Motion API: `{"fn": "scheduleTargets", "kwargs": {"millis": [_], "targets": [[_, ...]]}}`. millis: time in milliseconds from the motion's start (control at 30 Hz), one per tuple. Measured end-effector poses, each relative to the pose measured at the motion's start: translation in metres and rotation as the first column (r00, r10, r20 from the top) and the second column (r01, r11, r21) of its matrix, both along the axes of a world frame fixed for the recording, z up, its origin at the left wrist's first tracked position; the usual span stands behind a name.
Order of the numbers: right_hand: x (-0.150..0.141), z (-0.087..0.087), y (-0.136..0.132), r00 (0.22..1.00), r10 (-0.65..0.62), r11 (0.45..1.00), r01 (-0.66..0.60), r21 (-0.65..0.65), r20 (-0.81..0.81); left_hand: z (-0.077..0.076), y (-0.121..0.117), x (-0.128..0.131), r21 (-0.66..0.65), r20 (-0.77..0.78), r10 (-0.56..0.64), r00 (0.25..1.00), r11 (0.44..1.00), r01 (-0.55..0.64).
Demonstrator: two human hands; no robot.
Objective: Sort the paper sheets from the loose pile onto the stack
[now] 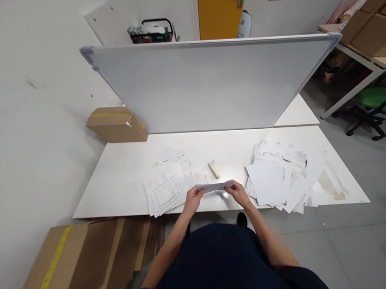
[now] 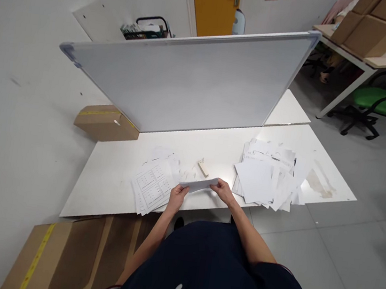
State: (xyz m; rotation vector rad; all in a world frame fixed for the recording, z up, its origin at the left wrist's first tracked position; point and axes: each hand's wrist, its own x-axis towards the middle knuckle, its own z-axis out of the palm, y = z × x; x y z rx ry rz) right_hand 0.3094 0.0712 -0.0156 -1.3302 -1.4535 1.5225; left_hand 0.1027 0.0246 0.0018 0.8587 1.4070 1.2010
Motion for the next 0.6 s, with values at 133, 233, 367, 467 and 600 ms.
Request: {"fn": "scheduleTargets", "kwargs": {"millis": [133, 233, 367, 467, 600], "targets": [[0.007, 0.038, 0.001, 0.951, 0.129, 0.975, -0.174, 0.141, 0.281, -0.001, 0.001, -0.002, -0.004, 0.097, 0.064, 0.993, 0.998, -0.064], [0.006, 0.073, 0.0, 0.789, 0.131, 0.9, -0.349, 0.261, 0.601, -0.006, 0.0, -0.004, 0.0, 0.103, 0.101, 0.99, 0.995, -0.101], [-0.006, 0.097, -0.003, 0.411, 0.078, 0.851, -0.502, 0.154, 0.908, -0.015, -0.006, -0.007, -0.034, -0.151, 0.06, 0.987, 0.997, -0.066], [-0.017, 0.088, -0.006, 0.244, 0.101, 0.833, -0.551, 0.052, 0.964, -0.027, -0.01, -0.006, -0.017, -0.338, -0.051, 0.94, 0.999, 0.048], [-0.024, 0.067, -0.008, 0.178, 0.148, 0.819, -0.573, -0.02, 0.973, -0.04, -0.009, 0.0, 0.0, -0.431, -0.134, 0.893, 0.989, 0.148]]}}
